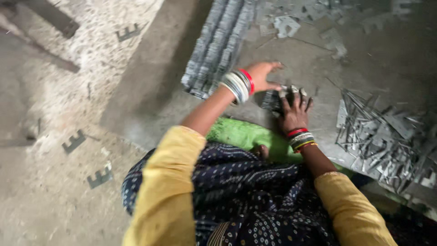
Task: The person gathers metal plates from a pile on the floor, aligns them into small stacks by hand, and places the stacks together onto a larger column.
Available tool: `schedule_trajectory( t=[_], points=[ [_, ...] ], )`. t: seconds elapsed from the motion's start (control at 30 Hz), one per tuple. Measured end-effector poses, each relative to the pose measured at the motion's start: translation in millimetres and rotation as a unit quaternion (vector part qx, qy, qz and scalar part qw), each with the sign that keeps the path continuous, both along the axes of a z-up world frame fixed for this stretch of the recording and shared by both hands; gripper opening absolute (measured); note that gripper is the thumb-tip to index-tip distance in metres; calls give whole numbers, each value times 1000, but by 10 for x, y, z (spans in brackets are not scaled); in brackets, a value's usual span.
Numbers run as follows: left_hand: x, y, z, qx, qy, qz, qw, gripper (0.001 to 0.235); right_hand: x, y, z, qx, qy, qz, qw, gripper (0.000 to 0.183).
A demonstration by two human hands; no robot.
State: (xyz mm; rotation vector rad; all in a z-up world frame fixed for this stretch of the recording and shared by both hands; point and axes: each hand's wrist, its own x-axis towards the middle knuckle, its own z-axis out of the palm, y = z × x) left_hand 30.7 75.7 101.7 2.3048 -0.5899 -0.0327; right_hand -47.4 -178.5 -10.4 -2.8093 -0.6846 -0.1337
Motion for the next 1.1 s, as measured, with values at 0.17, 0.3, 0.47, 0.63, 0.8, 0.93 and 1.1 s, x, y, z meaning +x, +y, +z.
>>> schedule_trajectory(
  t=[0.17, 0.3, 0.47, 0.63, 0.8, 0.93, 1.1],
  points=[
    [-778, 1296, 1112, 258, 15, 74, 963, 46, -69, 66, -196, -51, -35, -24, 998, 66],
    [-1278, 1841, 1091, 210, 13, 144, 967, 53, -78, 171, -36, -48, -11, -37, 998, 67],
    [-1281, 2148, 699, 125, 14, 186, 974, 34, -288, 721, 665, 181, -23, 85, 980, 76],
    [-1211, 2253, 592, 45, -40, 116, 991, 30, -458, 1585, 1176, 330, 55, 156, 929, 47],
    [-1315, 2281, 534, -64, 28, 140, 988, 29, -522, 1818, 1270, 344, 27, 175, 922, 31],
    [-1297, 2310, 378, -73, 9, 176, 982, 19, -417, 1903, 1315, 346, 6, 140, 928, 25],
    [-1167, 2270, 225, -111, 4, 192, 975, 29, -403, 1980, 1371, 333, 9, 111, 936, 21]
  ],
)
